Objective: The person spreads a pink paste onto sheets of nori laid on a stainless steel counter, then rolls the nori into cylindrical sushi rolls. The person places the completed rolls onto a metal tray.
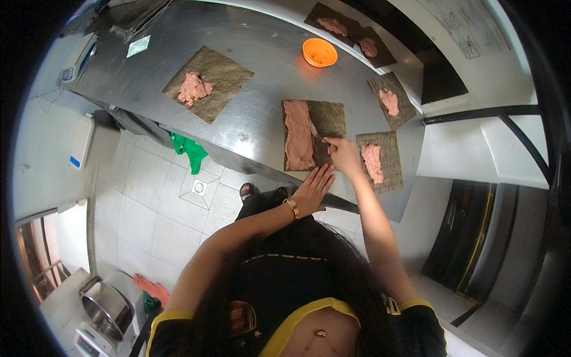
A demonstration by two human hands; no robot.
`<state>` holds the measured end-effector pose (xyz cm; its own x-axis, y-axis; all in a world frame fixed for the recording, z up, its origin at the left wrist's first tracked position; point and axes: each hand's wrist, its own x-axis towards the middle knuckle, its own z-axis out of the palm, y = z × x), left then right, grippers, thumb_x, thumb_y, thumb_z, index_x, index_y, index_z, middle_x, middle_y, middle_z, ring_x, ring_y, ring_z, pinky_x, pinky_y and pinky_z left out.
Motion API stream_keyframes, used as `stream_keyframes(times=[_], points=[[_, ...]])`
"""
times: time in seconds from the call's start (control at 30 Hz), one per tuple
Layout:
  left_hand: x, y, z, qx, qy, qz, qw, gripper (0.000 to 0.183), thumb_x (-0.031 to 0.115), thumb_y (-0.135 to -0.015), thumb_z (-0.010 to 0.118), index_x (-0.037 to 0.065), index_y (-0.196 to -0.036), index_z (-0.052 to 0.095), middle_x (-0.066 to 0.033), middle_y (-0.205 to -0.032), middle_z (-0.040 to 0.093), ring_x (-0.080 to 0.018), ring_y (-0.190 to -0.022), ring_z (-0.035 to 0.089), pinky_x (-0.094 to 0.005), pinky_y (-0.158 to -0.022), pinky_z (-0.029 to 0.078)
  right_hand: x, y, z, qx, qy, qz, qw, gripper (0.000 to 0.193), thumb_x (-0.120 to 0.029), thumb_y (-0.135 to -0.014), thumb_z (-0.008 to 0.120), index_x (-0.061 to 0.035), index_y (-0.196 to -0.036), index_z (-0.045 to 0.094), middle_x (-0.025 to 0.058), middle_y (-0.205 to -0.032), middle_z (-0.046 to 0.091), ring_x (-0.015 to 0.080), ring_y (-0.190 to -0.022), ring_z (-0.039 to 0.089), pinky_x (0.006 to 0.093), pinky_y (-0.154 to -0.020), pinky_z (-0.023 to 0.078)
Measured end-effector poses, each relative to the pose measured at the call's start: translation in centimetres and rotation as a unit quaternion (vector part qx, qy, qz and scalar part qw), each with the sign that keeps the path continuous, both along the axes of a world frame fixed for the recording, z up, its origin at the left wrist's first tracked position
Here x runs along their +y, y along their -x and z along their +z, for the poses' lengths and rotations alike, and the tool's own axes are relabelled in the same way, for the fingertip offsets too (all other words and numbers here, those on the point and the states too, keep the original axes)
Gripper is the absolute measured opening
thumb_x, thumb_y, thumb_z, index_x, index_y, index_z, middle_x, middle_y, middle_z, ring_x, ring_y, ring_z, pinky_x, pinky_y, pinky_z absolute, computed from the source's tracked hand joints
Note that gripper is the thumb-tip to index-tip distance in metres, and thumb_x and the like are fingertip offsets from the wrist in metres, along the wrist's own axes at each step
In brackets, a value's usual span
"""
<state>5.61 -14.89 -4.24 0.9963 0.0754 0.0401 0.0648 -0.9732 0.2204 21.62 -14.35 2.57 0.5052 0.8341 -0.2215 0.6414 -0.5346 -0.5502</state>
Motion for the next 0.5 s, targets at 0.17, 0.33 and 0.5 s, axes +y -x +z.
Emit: stream_keyframes(times=[0.17,0.33,0.5], points=[[-0.2,-0.3,-0.8,0.019,-0.021,-0.017,0.999,0.096,0.062,-0.076,0.058,-0.005,-0.14,0.03,-0.0249,-0.15,0.017,-0.0423,-0.14,0.012,-0.0494,-0.115,0.006,-4.0,2.5,0.6,-0.023,-0.013,0.013,1.0,0.036,0.003,-0.075,0.051,-0.0026,-0.108,0.067,0.0213,-0.079,0.065,0.0365,-0.072,0.063,0.0386,-0.068,0.049],[-0.7,-0.6,-1.7,-0.019,-0.069,-0.003,0.997,0.088,0.056,-0.078,0.058,-0.003,-0.138,0.034,-0.023,-0.151,0.018,-0.0375,-0.141,0.013,-0.0455,-0.115,0.008,-6.7,4.6,1.9,-0.055,0.048,0.003,0.997,0.037,0.005,-0.073,0.052,-0.0047,-0.105,0.068,0.0224,-0.081,0.065,0.0389,-0.073,0.062,0.0422,-0.071,0.049],[-1.9,-1.2,-3.0,-0.067,-0.121,0.045,0.989,0.082,0.046,-0.078,0.061,-0.003,-0.138,0.034,-0.0226,-0.151,0.02,-0.0362,-0.14,0.018,-0.0442,-0.115,0.013,-8.3,5.7,1.9,-0.051,0.059,0.001,0.997,0.034,0.001,-0.075,0.054,-0.0082,-0.104,0.069,0.022,-0.086,0.065,0.0397,-0.082,0.062,0.0454,-0.077,0.05]])
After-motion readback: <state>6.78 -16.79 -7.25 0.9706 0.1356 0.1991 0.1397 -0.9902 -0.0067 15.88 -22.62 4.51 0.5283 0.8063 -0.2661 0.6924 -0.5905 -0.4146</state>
